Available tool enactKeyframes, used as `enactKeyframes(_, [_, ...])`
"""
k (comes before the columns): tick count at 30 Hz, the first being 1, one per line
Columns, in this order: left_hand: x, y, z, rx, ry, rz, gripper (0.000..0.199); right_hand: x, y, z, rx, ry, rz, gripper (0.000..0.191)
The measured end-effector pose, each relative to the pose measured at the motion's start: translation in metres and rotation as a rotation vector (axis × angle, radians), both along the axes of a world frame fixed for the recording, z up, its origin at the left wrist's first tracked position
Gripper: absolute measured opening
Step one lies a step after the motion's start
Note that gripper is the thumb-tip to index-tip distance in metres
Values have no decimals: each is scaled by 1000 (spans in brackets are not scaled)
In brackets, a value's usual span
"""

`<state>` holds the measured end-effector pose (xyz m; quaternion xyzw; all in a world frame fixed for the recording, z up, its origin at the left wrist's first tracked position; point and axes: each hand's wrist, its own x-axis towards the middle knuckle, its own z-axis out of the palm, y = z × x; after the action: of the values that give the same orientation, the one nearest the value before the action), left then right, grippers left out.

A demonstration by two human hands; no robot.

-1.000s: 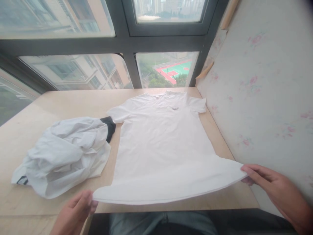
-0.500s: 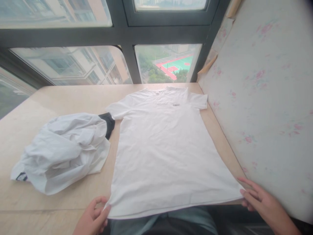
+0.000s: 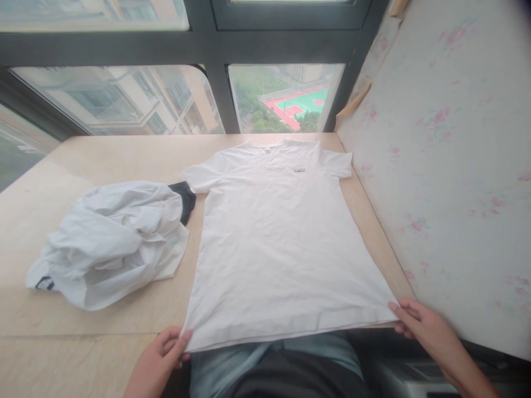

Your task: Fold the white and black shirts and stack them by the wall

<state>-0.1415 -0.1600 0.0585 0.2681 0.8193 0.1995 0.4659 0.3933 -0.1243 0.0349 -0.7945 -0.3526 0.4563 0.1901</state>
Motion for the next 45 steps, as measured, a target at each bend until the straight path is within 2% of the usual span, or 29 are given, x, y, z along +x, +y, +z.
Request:
enactKeyframes(6, [-9,-5,-3,6,-145,130,58,12,0,-6,-18,91,-18,45])
enactKeyframes(9, [-13,-6,-5,11,-184,129,53,15,1,-6,-18,107,-58,50])
enactKeyframes(12, [-16,-6,-8,-2,-197,138,56,16,3,-5,-7,123,-69,56])
enactKeyframes(16, [-16,-6,-8,-17,-196,145,65,13,5,-2,-15,122,-30,57])
enactKeyframes(19, [-12,-6,-4,-14,-174,120,62,9,5,0,-47,87,24,51])
enactKeyframes(22, [-6,-2,3,-32,-118,38,52,6,7,3,-63,75,98,43])
enactKeyframes(24, [-5,2,9,-24,-93,-15,52,6,10,9,-20,89,126,43])
enactKeyframes(29, [-5,10,23,9,-41,-11,57,7,17,21,89,77,112,45])
enactKeyframes(33, [-9,10,21,21,-124,-203,53,14,19,15,18,6,290,43])
enactKeyframes(36, [-21,13,14,-14,18,-376,49,24,28,7,34,-214,368,53])
enactKeyframes(39, [-31,32,13,-61,269,-482,45,17,49,6,176,-481,372,64])
enactKeyframes(41, [-28,55,15,-31,452,-519,39,-4,71,8,323,-582,419,62])
enactKeyframes(43, [-17,87,16,102,592,-549,32,-38,98,10,515,-581,556,54])
enactKeyframes(45, [1,124,13,339,646,-600,31,-77,129,11,696,-547,706,49])
